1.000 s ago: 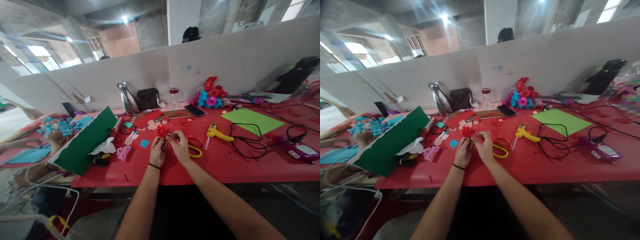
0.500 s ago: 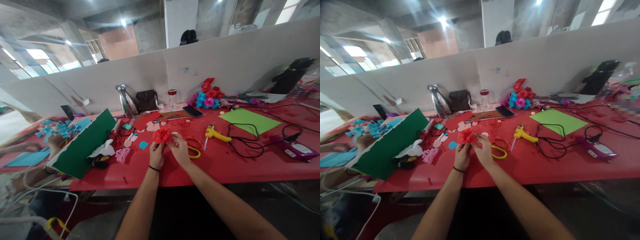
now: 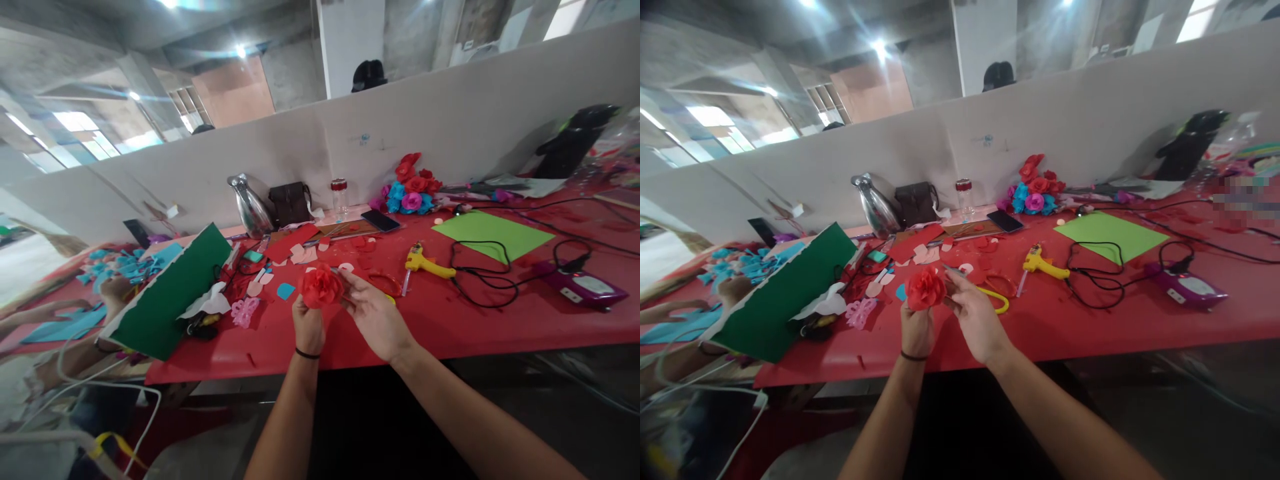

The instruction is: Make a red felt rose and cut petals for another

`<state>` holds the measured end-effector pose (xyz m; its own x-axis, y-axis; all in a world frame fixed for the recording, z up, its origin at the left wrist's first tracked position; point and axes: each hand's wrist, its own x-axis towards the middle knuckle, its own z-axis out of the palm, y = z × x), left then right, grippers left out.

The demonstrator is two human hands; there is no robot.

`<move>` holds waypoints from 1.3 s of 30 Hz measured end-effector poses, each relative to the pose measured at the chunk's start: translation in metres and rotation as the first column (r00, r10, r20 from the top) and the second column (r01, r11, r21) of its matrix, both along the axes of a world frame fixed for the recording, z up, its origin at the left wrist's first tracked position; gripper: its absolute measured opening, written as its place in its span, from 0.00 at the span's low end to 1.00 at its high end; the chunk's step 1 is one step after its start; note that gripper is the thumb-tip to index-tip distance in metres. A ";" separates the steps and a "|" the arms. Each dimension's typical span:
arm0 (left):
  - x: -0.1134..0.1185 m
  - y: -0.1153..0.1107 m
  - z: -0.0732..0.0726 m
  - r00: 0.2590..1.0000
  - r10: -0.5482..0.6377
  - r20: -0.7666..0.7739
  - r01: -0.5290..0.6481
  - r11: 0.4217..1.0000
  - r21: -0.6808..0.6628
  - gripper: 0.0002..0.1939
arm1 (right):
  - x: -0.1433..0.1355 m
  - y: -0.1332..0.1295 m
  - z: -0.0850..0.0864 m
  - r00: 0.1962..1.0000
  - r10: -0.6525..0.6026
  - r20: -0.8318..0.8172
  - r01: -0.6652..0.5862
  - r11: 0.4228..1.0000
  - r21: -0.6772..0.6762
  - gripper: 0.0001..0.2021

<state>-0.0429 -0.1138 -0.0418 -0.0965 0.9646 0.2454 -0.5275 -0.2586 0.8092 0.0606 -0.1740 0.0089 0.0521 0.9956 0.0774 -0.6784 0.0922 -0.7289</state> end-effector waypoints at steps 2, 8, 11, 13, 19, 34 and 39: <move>0.002 -0.006 0.003 1.000 0.008 -0.013 -0.008 1.000 -0.013 0.12 | 0.004 -0.005 0.004 1.000 0.017 0.002 -0.017 1.000 -0.026 0.20; 0.010 -0.023 0.010 0.998 0.069 -0.013 -0.069 0.997 -0.017 0.11 | 0.018 -0.012 0.002 0.997 -0.025 0.076 0.026 1.000 -0.007 0.21; 0.015 -0.032 0.013 0.997 0.073 -0.037 -0.074 0.997 -0.030 0.09 | 0.020 -0.014 -0.006 0.988 -0.114 0.109 0.121 0.991 -0.060 0.15; 0.018 -0.039 0.017 0.997 0.057 -0.045 -0.059 0.997 -0.040 0.08 | 0.018 -0.017 -0.008 0.970 -0.174 0.171 0.188 0.980 -0.066 0.12; 0.030 -0.060 0.038 0.990 -0.052 0.130 0.081 0.968 -0.236 0.11 | 0.016 -0.027 -0.001 0.933 -0.220 0.285 0.226 0.974 0.014 0.12; 0.041 -0.086 0.057 0.993 -0.105 0.059 0.113 0.980 -0.163 0.09 | 0.026 -0.037 0.002 0.822 -0.405 0.401 0.375 0.914 0.155 0.09; 0.039 -0.061 0.054 0.993 -0.104 0.053 0.111 0.981 -0.162 0.11 | 0.022 -0.011 -0.001 0.826 -0.407 0.391 0.382 0.913 0.144 0.12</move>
